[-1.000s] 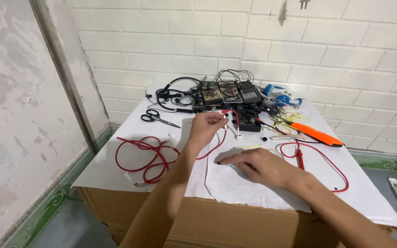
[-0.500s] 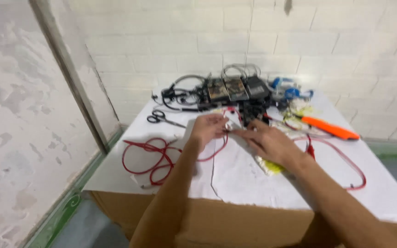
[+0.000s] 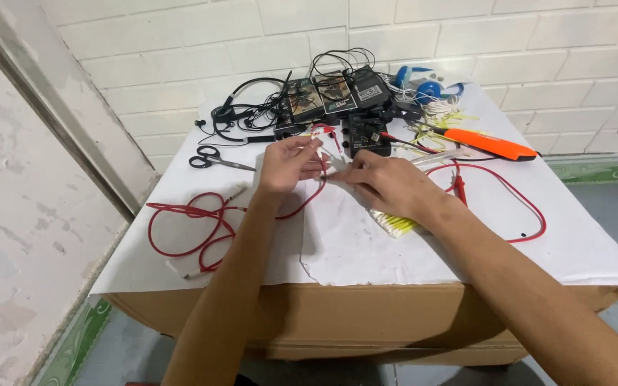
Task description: Repairing an electronic sign by stripping wire insulation and connecting wires to a terminal block.
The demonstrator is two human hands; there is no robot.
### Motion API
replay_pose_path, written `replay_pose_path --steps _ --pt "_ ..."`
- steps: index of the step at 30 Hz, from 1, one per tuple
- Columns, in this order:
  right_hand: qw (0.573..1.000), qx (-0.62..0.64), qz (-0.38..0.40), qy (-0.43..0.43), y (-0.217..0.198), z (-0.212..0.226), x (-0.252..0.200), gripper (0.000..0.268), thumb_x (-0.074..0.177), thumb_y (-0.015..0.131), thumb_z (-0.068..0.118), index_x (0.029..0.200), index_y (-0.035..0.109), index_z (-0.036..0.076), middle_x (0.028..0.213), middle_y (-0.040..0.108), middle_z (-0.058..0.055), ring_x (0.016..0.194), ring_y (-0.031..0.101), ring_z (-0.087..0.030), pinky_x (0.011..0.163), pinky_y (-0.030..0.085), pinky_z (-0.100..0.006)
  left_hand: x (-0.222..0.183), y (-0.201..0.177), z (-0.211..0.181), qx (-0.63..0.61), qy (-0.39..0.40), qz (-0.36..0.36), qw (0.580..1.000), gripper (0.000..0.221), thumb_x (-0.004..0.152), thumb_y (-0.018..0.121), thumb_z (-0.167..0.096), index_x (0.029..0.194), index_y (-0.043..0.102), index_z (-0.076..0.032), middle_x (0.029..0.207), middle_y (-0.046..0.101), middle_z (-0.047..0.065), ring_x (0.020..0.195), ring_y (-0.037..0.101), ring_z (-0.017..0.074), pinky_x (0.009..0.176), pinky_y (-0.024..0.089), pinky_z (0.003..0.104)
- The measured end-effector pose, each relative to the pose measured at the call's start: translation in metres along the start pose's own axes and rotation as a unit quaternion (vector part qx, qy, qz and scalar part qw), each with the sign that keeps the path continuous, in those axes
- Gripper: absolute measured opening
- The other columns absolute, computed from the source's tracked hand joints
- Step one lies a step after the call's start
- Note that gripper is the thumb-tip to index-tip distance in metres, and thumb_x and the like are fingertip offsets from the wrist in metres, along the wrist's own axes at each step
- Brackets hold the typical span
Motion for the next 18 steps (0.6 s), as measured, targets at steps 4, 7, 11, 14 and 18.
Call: replay_pose_path --steps 4,7,11,14,18 --pt "0.999 0.004 -0.03 0.011 -0.009 0.006 -0.004 0.038 0.099 0.054 0.02 0.133 0.069 0.028 0.107 0.06 -0.01 0.085 0.071 -0.039 0.079 0.058 -0.051 -0.008 0.005 -0.008 0.035 -0.008 0.005 0.999 0.036 0.098 0.071 -0.033 0.122 0.066 -0.008 0.093 0.073 0.022 0.084 0.077 0.0378 0.072 0.067 0.049" --pt "0.999 -0.008 -0.041 0.016 -0.009 0.006 -0.005 0.039 0.1 0.054 0.021 0.135 0.068 0.03 0.107 0.059 -0.009 0.085 0.071 -0.039 0.079 0.058 -0.051 -0.016 0.009 -0.015 0.011 -0.001 0.014 1.0 0.03 0.102 0.063 -0.033 0.122 0.061 -0.012 0.091 0.074 0.02 0.08 0.078 0.0324 0.068 0.068 0.041" --pt "0.999 -0.013 -0.046 0.021 -0.01 0.008 -0.005 0.04 0.101 0.054 0.02 0.137 0.066 0.031 0.106 0.059 -0.009 0.082 0.07 -0.037 0.079 0.058 -0.05 -0.012 0.008 -0.009 0.009 -0.015 0.017 1.0 0.03 0.101 0.063 -0.034 0.122 0.059 -0.013 0.092 0.074 0.022 0.082 0.078 0.0354 0.072 0.068 0.046" --pt "0.999 -0.018 -0.046 0.02 -0.009 0.008 -0.005 0.039 0.101 0.055 0.02 0.136 0.067 0.03 0.107 0.059 -0.008 0.084 0.07 -0.036 0.079 0.058 -0.05 -0.014 0.01 -0.011 0.016 -0.019 0.018 1.0 0.028 0.103 0.062 -0.031 0.122 0.06 -0.011 0.093 0.074 0.024 0.083 0.077 0.0372 0.073 0.068 0.048" --pt "0.999 -0.007 -0.019 0.028 -0.006 0.007 -0.004 0.036 0.099 0.057 0.019 0.132 0.07 0.027 0.106 0.061 -0.01 0.085 0.071 -0.035 0.081 0.058 -0.048 -0.024 0.017 -0.02 -0.001 0.005 0.012 1.0 0.03 0.102 0.062 -0.032 0.121 0.061 -0.009 0.091 0.074 0.021 0.082 0.078 0.0297 0.073 0.068 0.042"
Point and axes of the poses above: each hand's wrist, its own x-axis towards the middle knuckle, its own y-axis out of the palm, z = x × y, the point moved 5 cm from there along x, towards the middle knuckle
